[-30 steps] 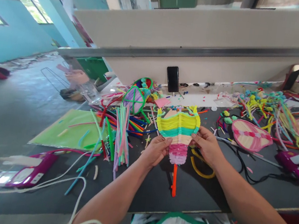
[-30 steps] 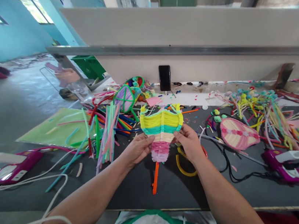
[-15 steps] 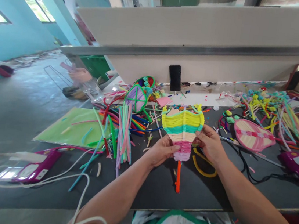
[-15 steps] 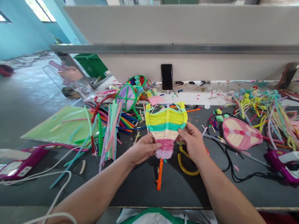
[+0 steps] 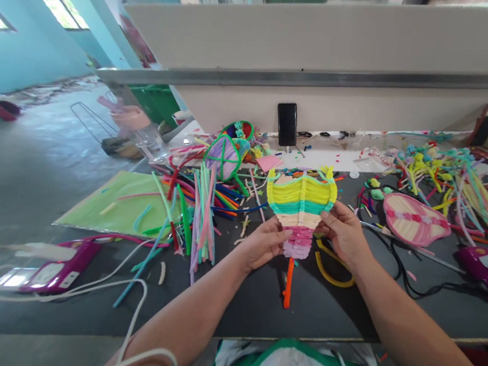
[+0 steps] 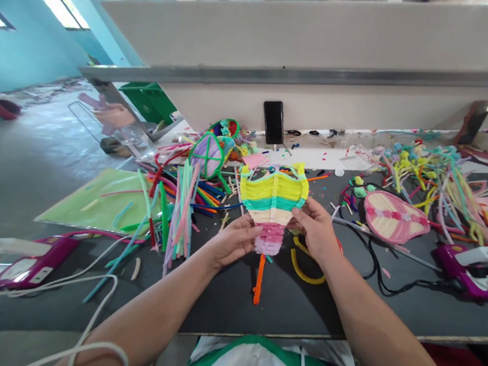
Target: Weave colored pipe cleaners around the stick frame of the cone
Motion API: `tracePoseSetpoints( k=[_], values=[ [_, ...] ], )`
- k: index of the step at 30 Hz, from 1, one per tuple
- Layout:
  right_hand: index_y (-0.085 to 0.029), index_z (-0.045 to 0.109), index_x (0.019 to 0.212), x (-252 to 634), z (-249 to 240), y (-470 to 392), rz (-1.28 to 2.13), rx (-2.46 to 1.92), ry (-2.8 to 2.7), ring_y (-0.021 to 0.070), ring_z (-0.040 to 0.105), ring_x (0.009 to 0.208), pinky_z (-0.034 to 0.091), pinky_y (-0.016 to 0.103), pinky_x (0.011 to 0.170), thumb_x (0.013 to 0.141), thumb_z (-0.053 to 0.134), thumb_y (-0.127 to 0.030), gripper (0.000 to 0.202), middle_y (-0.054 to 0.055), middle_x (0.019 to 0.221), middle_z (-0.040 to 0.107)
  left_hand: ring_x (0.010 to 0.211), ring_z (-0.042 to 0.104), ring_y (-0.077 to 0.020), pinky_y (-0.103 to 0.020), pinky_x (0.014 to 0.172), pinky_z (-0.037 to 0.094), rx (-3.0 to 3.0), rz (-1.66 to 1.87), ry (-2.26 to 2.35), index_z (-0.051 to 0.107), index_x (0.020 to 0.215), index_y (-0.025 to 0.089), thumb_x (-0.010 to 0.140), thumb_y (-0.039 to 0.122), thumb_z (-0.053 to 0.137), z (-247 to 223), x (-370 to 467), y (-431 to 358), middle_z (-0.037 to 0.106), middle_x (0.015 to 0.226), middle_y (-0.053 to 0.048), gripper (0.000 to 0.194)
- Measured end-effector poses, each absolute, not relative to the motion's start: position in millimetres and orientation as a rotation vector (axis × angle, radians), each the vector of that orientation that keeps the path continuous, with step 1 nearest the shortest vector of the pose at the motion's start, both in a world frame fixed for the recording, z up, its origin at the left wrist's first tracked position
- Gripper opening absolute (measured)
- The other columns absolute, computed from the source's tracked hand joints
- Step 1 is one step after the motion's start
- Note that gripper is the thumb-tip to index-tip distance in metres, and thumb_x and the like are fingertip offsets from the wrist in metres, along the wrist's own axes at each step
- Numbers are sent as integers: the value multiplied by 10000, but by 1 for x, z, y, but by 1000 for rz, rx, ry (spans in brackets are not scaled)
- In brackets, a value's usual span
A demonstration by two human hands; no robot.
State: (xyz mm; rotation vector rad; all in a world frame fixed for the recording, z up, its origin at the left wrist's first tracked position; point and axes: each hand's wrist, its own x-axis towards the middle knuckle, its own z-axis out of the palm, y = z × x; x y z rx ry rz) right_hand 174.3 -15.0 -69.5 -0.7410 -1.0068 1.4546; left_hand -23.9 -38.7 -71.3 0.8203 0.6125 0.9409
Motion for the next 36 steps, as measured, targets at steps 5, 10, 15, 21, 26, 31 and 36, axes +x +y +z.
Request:
tracePoseSetpoints(
  k=[5, 10, 15, 21, 26, 31, 36],
  values=[
    [-252, 658, 1048, 172, -69, -17, 1457, -743, -1003, 129, 643, 625, 547, 268, 585, 732, 738, -304, 330, 5, 855, 717, 815, 709, -259, -383, 753, 562, 796, 858, 676, 645, 1099, 136, 717, 232, 763, -74, -17, -42, 723, 983, -146, 411],
    [-250, 657, 1064, 171, -72, -18, 1445, -766, -997, 130, 648, 631, 543, 263, 582, 722, 747, -316, 360, 7, 856, 720, 736, 715, -267, -361, 679, 573, 805, 822, 796, 686, 989, 108, 683, 259, 790, -76, -9, -46, 736, 846, -145, 356],
    [-242, 659, 1070, 169, -73, -18, 1425, -783, -1007, 134, 653, 633, 546, 270, 586, 721, 746, -319, 367, 16, 901, 727, 694, 714, -268, -351, 641, 575, 811, 820, 823, 694, 938, 90, 657, 269, 803, -78, -10, -45, 734, 802, -152, 350],
    [-238, 663, 1066, 168, -74, -19, 1418, -765, -1009, 130, 653, 628, 547, 255, 575, 723, 746, -300, 358, 5, 879, 729, 662, 706, -269, -328, 573, 554, 855, 822, 832, 683, 940, 80, 669, 313, 794, -82, -11, -44, 725, 772, -145, 374],
    [-223, 678, 1028, 173, -73, -14, 1504, -681, -949, 109, 642, 609, 525, 213, 558, 750, 721, -249, 282, 6, 861, 736, 964, 671, -303, -412, 841, 519, 948, 761, 569, 633, 1166, 137, 683, 281, 785, -70, -23, -46, 681, 1112, -172, 526],
    [-188, 675, 1027, 179, -71, -9, 1749, -597, -820, 116, 662, 624, 531, 223, 617, 759, 692, -196, 269, 18, 829, 741, 1206, 536, -331, -455, 943, 465, 932, 908, 456, 585, 1238, 251, 653, 147, 745, -62, -33, -42, 567, 1333, -106, 616],
    [-183, 600, 1172, 176, -69, -16, 2035, -536, -792, 149, 703, 816, 538, 259, 792, 745, 684, -129, 438, 51, 1010, 732, 1213, 534, -284, -423, 1006, 432, 836, 1257, 642, 552, 1254, 265, 639, 212, 777, -58, -26, -30, 605, 1273, -74, 657]
  ],
)
